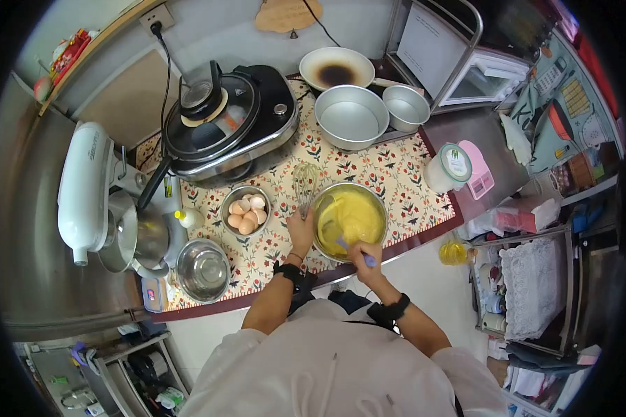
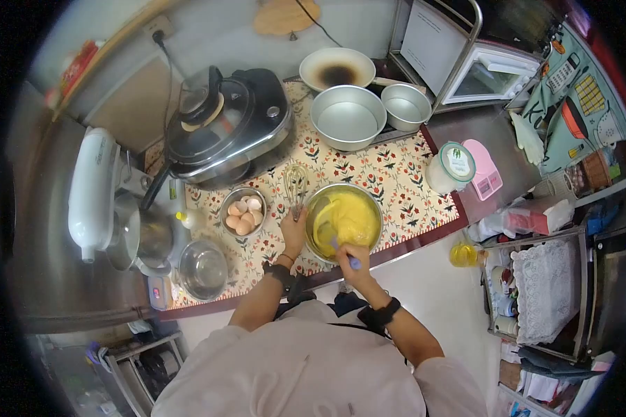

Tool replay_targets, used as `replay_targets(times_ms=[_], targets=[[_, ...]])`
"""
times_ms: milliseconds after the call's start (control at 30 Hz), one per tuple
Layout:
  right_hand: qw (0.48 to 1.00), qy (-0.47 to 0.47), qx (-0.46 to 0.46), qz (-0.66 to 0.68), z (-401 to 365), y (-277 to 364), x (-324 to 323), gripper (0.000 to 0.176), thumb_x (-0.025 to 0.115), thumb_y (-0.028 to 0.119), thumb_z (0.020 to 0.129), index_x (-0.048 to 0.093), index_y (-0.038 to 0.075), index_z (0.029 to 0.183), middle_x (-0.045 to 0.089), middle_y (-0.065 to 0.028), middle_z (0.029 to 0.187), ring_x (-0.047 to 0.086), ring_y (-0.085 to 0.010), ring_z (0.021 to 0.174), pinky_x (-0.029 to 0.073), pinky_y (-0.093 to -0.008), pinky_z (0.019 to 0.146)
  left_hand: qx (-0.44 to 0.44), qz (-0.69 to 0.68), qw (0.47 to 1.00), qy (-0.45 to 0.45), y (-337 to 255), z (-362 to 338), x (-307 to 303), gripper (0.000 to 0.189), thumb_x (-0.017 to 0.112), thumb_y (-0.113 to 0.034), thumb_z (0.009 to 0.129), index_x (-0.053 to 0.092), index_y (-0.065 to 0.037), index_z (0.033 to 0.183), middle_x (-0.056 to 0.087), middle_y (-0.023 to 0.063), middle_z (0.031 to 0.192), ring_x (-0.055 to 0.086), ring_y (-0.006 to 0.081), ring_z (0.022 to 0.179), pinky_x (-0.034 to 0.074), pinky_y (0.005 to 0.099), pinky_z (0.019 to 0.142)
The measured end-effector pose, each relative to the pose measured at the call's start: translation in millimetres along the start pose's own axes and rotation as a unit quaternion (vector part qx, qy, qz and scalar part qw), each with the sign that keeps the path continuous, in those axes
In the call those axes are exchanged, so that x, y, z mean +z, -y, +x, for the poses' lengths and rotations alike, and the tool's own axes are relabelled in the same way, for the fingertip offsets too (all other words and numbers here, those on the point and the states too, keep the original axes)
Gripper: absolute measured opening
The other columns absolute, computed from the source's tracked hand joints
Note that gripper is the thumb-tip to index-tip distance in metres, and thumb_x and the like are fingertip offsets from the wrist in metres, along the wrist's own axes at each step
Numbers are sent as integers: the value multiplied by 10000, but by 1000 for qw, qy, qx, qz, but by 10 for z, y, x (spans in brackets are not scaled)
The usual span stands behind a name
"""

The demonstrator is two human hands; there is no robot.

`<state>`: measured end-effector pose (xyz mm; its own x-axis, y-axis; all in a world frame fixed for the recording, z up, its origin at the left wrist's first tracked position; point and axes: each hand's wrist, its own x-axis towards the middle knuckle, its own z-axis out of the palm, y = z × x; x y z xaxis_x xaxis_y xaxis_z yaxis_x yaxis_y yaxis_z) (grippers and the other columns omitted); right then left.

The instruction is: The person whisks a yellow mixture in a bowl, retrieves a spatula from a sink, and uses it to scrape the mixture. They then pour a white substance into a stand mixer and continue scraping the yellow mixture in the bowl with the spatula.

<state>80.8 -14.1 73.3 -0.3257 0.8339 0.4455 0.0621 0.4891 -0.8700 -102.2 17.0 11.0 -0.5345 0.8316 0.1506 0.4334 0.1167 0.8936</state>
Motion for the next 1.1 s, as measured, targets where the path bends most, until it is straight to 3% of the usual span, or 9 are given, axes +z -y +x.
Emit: replay_targets(times_ms=[167,267,333,533,633,800,867,1033,1100], targets=[[924,-94,253,270,671,321,-563,230,435,107,813,456,36,595,408,-19,485,414,-103,443,304,-222,411,-1,24,1000,18,11,-20,-29,295,532,-228,819,582,60,860,590,234,723,581,356,653,451,386,615],[937,-134,112,303,983,500,-744,256,416,122,827,452,31,591,413,-22,490,406,-104,428,319,-229,414,10,29,1000,-1,47,-21,0,286,538,-219,818,574,61,867,590,231,724,583,349,651,449,381,609],[977,-202,26,64,913,314,-508,252,416,106,825,452,24,589,421,-22,490,409,-102,430,323,-225,424,-3,42,999,1,104,-24,26,251,553,-189,814,568,58,858,592,222,723,589,329,648,445,369,602],[982,-134,111,73,125,83,-251,320,455,71,836,437,32,518,428,-23,466,423,-108,421,316,-224,423,18,21,999,-35,116,-46,58,254,550,-191,814,574,55,875,594,223,718,590,344,652,446,377,594],[895,-183,265,308,637,172,-642,241,431,89,805,397,67,568,326,-10,440,304,-101,362,264,-247,363,-4,41,999,-10,96,-39,36,248,549,-184,814,580,59,855,594,226,716,589,343,643,444,380,585],[913,-291,104,266,1015,370,-583,246,441,133,813,383,67,583,339,-7,476,322,-106,404,285,-248,407,-20,20,1000,-13,76,-70,34,261,541,-183,819,576,76,837,587,240,710,587,339,635,440,381,583],[939,-337,66,24,896,80,-218,233,433,109,822,420,48,598,402,-29,508,388,-117,454,336,-251,458,-11,22,999,-22,31,-104,20,263,536,-183,823,575,77,834,587,236,704,585,332,626,439,379,581],[973,-100,131,164,350,58,108,222,450,75,814,455,29,596,464,-49,538,444,-111,494,360,-242,479,-34,-2,999,-19,26,-154,5,263,531,-179,820,560,80,851,584,246,737,578,374,678,449,405,625],[945,-149,207,203,588,246,-191,243,455,73,805,409,44,569,399,-26,491,391,-109,432,345,-240,455,-36,-12,999,-18,56,-150,43,263,534,-177,818,557,84,837,579,250,725,574,379,671,448,406,615]])
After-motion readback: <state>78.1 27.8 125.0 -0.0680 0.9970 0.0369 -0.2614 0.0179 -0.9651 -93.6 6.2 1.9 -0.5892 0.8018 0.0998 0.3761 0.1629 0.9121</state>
